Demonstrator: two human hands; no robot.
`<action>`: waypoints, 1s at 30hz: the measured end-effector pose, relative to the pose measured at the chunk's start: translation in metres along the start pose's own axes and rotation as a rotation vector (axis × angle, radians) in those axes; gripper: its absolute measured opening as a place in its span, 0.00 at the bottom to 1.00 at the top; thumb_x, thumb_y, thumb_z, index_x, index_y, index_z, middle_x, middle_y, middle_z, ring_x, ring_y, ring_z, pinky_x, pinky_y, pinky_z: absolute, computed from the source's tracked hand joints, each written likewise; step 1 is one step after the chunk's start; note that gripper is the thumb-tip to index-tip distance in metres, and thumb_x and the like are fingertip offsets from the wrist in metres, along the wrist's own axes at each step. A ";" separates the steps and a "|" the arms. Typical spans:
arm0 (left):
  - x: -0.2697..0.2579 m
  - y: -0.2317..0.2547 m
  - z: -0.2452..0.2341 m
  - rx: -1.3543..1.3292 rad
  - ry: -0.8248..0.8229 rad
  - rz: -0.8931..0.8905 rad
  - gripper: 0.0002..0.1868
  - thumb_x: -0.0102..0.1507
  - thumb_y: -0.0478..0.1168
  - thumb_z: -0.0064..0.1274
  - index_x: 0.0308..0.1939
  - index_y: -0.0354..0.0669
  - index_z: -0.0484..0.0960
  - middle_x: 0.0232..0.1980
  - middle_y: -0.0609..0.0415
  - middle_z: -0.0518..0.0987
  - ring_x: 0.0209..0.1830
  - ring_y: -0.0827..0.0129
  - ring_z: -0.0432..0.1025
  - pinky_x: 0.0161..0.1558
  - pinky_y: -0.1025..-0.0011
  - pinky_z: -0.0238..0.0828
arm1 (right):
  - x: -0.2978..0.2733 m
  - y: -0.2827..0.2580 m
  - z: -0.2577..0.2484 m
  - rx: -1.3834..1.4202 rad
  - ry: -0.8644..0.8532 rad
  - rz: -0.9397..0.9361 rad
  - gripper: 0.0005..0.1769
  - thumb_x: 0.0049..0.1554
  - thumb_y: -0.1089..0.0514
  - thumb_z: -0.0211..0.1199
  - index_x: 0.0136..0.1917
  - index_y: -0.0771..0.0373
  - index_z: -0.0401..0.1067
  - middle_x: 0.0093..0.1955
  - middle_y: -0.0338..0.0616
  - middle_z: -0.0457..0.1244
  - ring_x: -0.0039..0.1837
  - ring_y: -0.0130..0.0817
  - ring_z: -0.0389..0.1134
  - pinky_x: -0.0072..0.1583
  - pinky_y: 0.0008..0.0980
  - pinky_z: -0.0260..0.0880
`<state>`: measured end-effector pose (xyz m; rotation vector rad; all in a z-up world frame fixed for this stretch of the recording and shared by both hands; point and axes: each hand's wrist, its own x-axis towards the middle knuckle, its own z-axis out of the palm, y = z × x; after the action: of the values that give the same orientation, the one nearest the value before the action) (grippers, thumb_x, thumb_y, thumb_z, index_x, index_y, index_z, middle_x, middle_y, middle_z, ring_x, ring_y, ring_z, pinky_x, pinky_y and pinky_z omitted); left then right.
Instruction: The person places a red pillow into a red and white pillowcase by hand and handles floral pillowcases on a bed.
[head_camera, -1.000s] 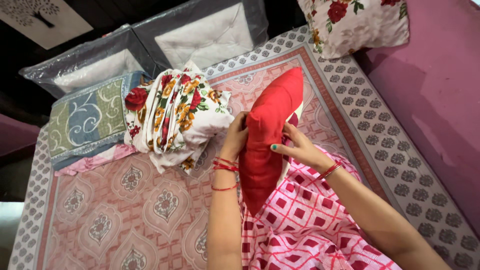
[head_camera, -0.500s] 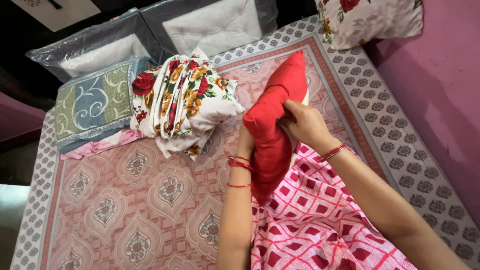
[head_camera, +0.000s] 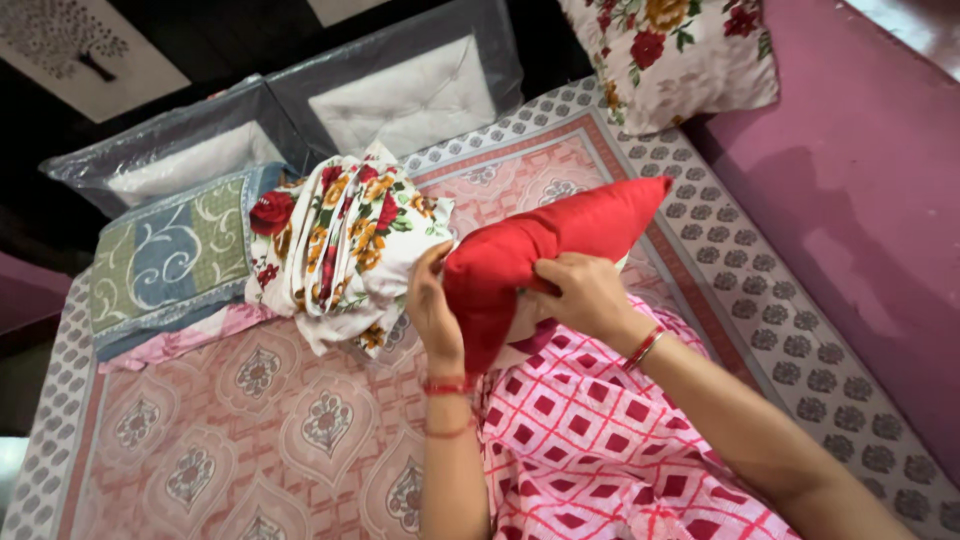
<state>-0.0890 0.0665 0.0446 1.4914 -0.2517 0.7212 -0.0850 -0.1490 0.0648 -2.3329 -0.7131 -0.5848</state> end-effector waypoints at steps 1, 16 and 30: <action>-0.003 0.008 0.003 0.079 -0.018 0.061 0.22 0.75 0.46 0.36 0.60 0.34 0.79 0.60 0.49 0.80 0.62 0.60 0.73 0.66 0.68 0.67 | 0.000 -0.004 0.003 0.028 0.000 -0.012 0.14 0.48 0.50 0.72 0.37 0.60 0.71 0.35 0.47 0.65 0.40 0.49 0.69 0.41 0.47 0.68; -0.032 -0.054 -0.044 -0.330 0.605 -0.400 0.27 0.71 0.51 0.50 0.66 0.33 0.73 0.64 0.53 0.74 0.62 0.70 0.66 0.68 0.69 0.61 | -0.004 0.160 0.018 0.555 0.355 0.417 0.25 0.65 0.63 0.56 0.74 0.59 0.59 0.71 0.41 0.55 0.69 0.30 0.57 0.65 0.30 0.65; 0.026 -0.047 -0.028 -0.639 0.526 -0.303 0.22 0.73 0.45 0.50 0.63 0.31 0.72 0.61 0.46 0.76 0.58 0.61 0.72 0.65 0.60 0.68 | 0.071 0.165 -0.023 1.229 0.487 0.340 0.09 0.68 0.55 0.59 0.53 0.62 0.75 0.47 0.31 0.67 0.51 0.20 0.65 0.57 0.23 0.66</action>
<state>-0.0493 0.1044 0.0186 0.6791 0.1402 0.6758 0.0649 -0.2487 0.0499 -1.0606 -0.2673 -0.3560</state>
